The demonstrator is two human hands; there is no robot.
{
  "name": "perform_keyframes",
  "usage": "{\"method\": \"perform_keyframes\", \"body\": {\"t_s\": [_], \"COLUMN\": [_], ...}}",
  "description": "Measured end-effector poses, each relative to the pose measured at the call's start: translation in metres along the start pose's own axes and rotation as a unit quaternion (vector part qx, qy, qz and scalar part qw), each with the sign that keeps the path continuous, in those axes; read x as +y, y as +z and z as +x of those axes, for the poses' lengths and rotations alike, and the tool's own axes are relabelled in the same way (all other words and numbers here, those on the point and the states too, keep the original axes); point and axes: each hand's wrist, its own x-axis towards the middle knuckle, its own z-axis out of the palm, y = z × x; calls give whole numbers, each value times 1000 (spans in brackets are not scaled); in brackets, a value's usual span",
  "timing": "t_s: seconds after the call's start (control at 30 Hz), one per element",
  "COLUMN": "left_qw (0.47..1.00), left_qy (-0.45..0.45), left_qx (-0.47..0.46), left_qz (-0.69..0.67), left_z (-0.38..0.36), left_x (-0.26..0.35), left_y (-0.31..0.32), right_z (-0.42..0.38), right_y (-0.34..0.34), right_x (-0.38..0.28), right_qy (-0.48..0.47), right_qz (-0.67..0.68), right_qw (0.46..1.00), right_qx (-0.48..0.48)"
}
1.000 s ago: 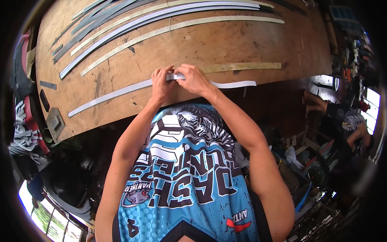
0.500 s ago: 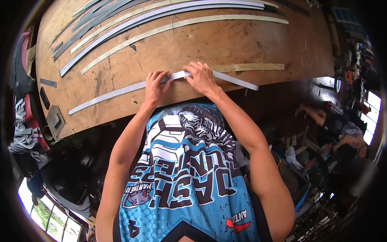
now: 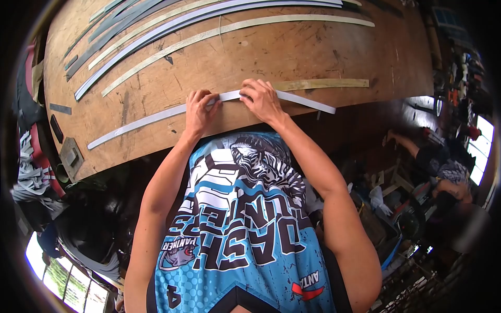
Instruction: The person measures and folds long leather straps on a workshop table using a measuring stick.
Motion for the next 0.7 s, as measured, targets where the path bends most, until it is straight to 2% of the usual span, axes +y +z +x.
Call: {"method": "perform_keyframes", "body": {"t_s": [0.3, 0.4, 0.7], "left_qw": [1000, 1000, 1000], "left_qy": [-5, -10, -26], "left_qx": [2, 2, -4], "left_qz": [-2, 2, 12], "left_z": [0, 1, 1], "left_x": [0, 1, 2], "left_y": [-3, -3, 1], "right_z": [-4, -3, -3], "right_y": [6, 8, 9], "right_x": [10, 10, 12], "right_qy": [-28, -27, -10], "right_qz": [-3, 0, 15], "right_qw": [999, 999, 999], "right_qx": [16, 44, 39]}}
